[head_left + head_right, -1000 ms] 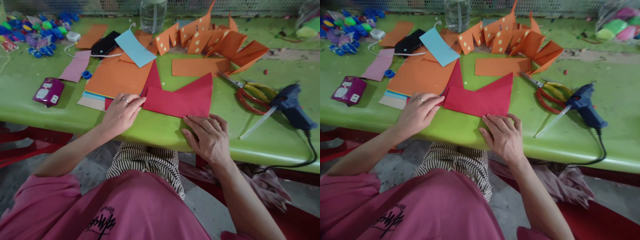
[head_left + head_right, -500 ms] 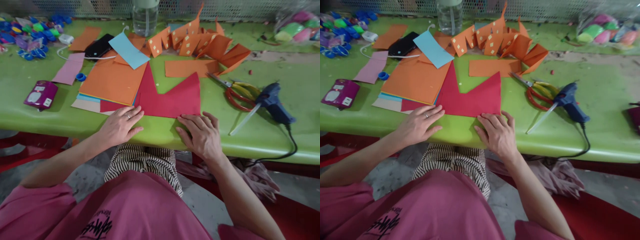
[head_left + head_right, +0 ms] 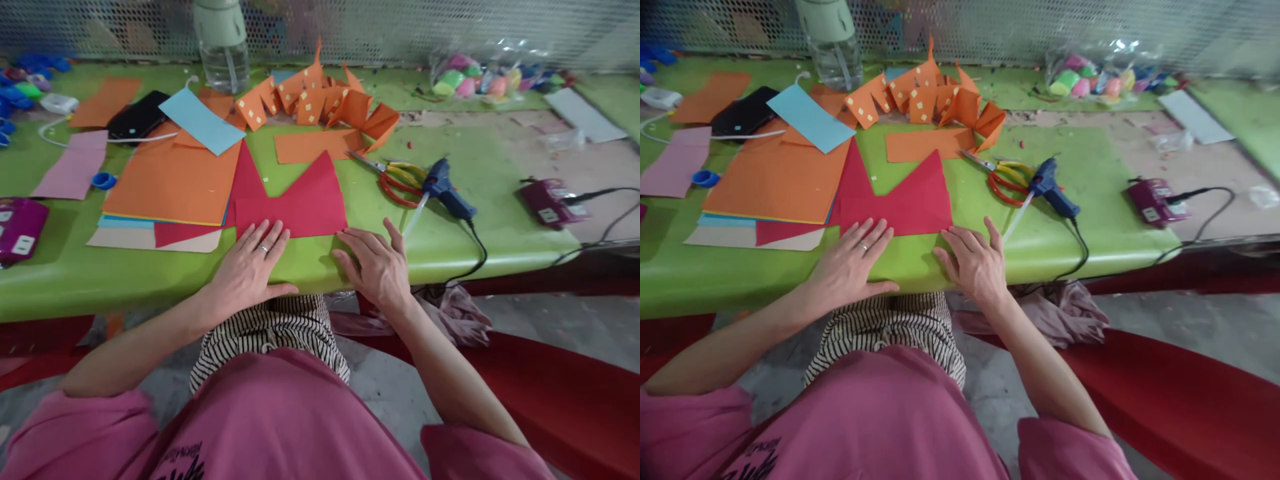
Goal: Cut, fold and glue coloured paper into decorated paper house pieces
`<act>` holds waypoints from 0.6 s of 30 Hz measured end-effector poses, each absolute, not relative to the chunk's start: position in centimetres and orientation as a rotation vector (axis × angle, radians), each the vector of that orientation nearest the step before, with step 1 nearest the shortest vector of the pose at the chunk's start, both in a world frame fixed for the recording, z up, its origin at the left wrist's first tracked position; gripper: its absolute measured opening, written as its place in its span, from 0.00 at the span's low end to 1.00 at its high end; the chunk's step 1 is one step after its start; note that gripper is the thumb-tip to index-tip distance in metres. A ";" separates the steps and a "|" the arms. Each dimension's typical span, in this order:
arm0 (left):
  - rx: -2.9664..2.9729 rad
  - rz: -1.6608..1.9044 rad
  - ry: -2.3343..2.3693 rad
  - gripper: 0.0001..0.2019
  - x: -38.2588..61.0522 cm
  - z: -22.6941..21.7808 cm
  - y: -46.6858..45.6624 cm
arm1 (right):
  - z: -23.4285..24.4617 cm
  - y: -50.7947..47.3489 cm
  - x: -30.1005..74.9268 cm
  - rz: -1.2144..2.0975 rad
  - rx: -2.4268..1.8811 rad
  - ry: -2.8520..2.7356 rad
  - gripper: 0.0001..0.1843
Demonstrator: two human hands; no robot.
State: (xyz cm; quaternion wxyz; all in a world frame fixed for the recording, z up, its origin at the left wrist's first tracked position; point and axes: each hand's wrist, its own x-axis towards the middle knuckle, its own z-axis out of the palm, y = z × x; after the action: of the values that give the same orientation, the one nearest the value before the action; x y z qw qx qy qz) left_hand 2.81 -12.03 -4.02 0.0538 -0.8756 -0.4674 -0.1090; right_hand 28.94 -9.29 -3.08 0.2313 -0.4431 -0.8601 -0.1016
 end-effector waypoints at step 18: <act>-2.554 -0.457 -1.442 0.51 -0.3 -4.9 -14.4 | -3.9 -10.6 26.9 -0.187 -1.268 -2.432 0.30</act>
State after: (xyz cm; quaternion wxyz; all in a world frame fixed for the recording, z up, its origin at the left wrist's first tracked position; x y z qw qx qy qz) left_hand -0.30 -14.43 -4.91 0.0863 -0.8572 -0.4839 -0.1534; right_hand 26.93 -10.63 -3.91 0.1950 -0.4523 -0.8677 -0.0666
